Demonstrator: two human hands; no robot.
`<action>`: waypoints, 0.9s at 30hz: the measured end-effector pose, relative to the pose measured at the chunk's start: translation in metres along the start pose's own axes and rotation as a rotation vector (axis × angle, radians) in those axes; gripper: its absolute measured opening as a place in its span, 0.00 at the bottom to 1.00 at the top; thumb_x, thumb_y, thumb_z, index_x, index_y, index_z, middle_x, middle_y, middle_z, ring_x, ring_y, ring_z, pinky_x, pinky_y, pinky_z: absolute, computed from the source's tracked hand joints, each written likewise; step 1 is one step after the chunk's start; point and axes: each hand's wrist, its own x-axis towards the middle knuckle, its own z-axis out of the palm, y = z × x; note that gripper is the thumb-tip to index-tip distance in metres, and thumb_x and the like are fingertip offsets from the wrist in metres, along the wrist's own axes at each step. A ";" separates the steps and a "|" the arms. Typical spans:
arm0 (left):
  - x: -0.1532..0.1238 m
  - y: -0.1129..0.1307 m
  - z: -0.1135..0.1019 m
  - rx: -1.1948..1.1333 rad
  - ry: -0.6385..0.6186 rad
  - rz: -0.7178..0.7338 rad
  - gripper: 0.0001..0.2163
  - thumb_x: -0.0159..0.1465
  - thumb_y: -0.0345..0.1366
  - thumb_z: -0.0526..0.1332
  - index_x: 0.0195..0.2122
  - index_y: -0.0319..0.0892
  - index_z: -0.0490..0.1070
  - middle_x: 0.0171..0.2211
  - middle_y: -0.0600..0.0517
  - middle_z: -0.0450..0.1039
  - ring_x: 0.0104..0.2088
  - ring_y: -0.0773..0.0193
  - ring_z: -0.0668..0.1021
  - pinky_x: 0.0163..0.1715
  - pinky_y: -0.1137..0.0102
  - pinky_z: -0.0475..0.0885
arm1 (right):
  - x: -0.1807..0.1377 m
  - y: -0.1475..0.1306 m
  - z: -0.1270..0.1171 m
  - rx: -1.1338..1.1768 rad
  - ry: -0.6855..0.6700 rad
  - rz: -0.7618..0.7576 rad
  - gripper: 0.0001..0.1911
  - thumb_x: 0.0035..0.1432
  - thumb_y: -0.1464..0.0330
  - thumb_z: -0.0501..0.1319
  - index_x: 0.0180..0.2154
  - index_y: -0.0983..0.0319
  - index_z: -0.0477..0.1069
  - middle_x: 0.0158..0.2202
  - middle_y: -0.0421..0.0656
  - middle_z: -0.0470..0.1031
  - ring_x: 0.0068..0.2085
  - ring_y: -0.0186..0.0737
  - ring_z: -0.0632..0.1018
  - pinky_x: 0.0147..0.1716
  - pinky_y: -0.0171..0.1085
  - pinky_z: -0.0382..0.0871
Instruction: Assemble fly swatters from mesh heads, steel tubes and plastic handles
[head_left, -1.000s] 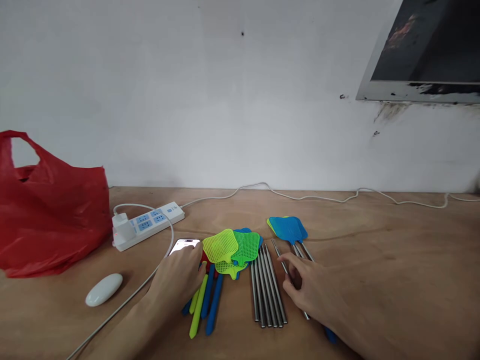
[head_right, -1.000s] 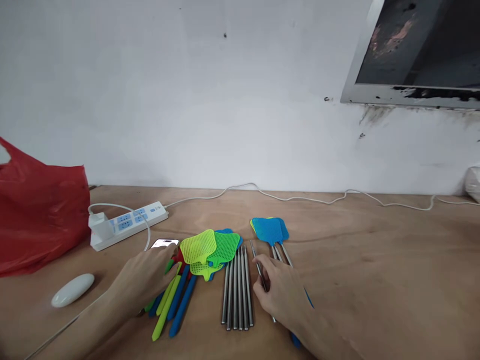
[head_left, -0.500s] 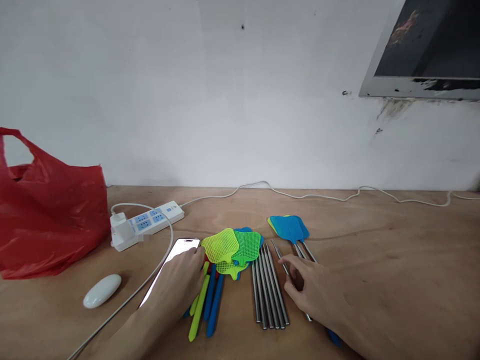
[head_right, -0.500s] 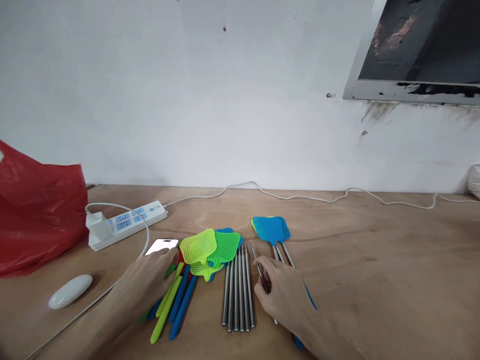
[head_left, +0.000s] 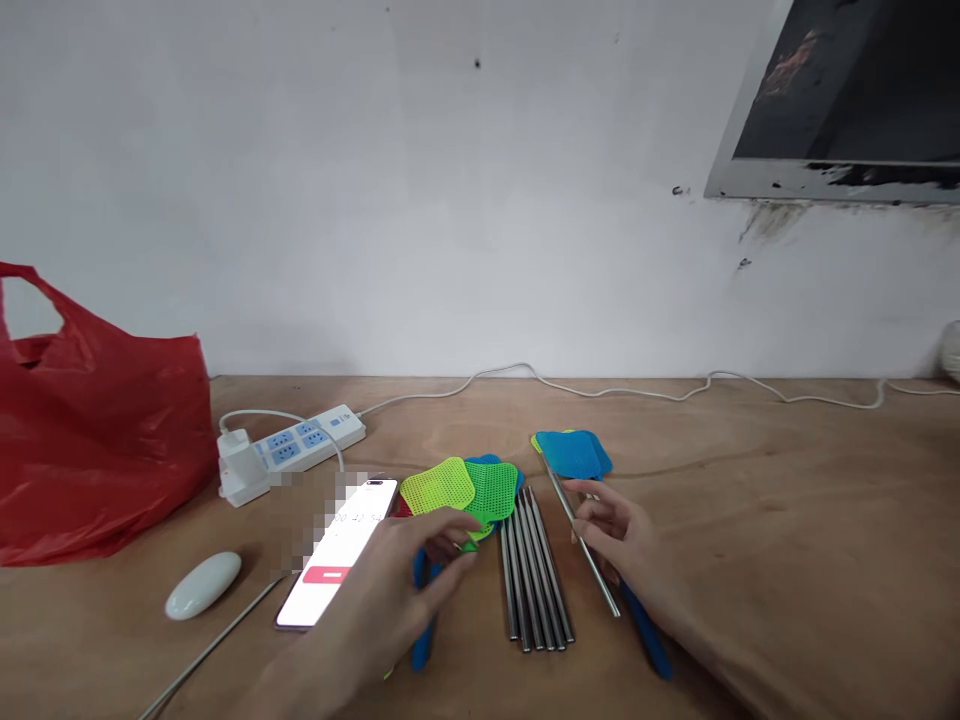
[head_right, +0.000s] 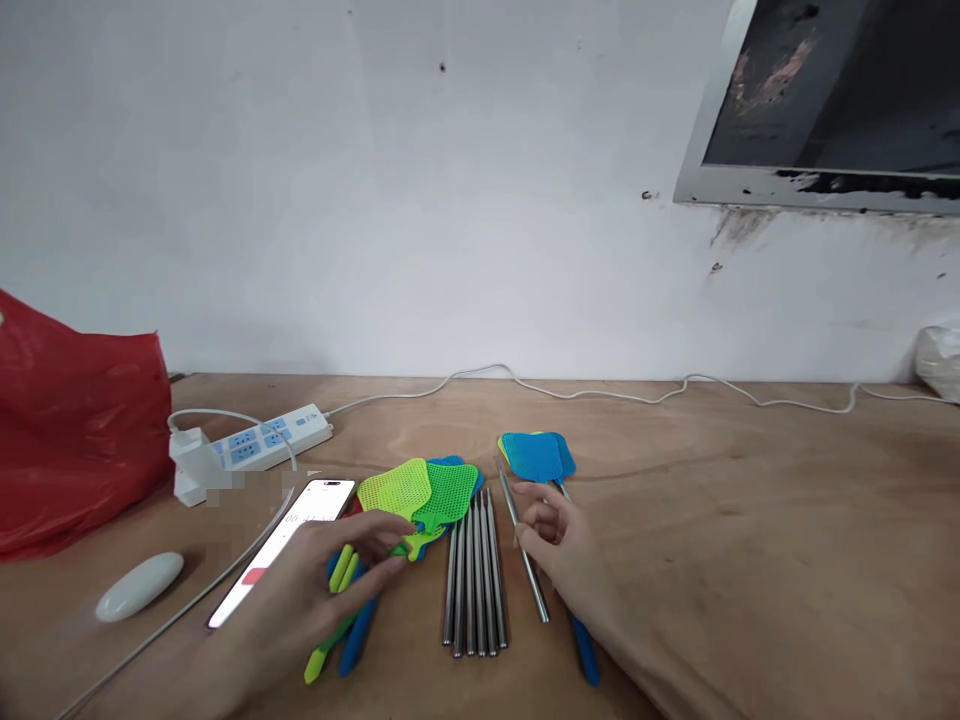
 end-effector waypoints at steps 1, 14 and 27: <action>0.000 0.002 0.006 -0.095 -0.007 -0.020 0.11 0.66 0.41 0.58 0.45 0.47 0.77 0.32 0.53 0.79 0.34 0.59 0.79 0.36 0.68 0.72 | -0.001 -0.004 0.000 0.080 -0.002 0.067 0.22 0.46 0.62 0.66 0.45 0.60 0.72 0.21 0.32 0.65 0.17 0.30 0.63 0.14 0.30 0.56; -0.003 -0.008 0.038 -0.772 -0.130 -0.278 0.23 0.57 0.55 0.69 0.45 0.41 0.78 0.34 0.49 0.78 0.33 0.60 0.79 0.37 0.65 0.76 | -0.003 -0.011 0.001 0.528 0.066 0.214 0.18 0.51 0.53 0.70 0.33 0.61 0.73 0.26 0.43 0.80 0.23 0.35 0.76 0.17 0.29 0.67; -0.003 -0.007 0.040 -0.732 -0.136 -0.335 0.25 0.58 0.58 0.66 0.44 0.40 0.77 0.29 0.52 0.76 0.17 0.73 0.69 0.15 0.77 0.60 | -0.007 -0.019 0.002 0.606 0.038 0.178 0.17 0.46 0.55 0.75 0.31 0.62 0.81 0.33 0.42 0.81 0.30 0.33 0.80 0.26 0.27 0.73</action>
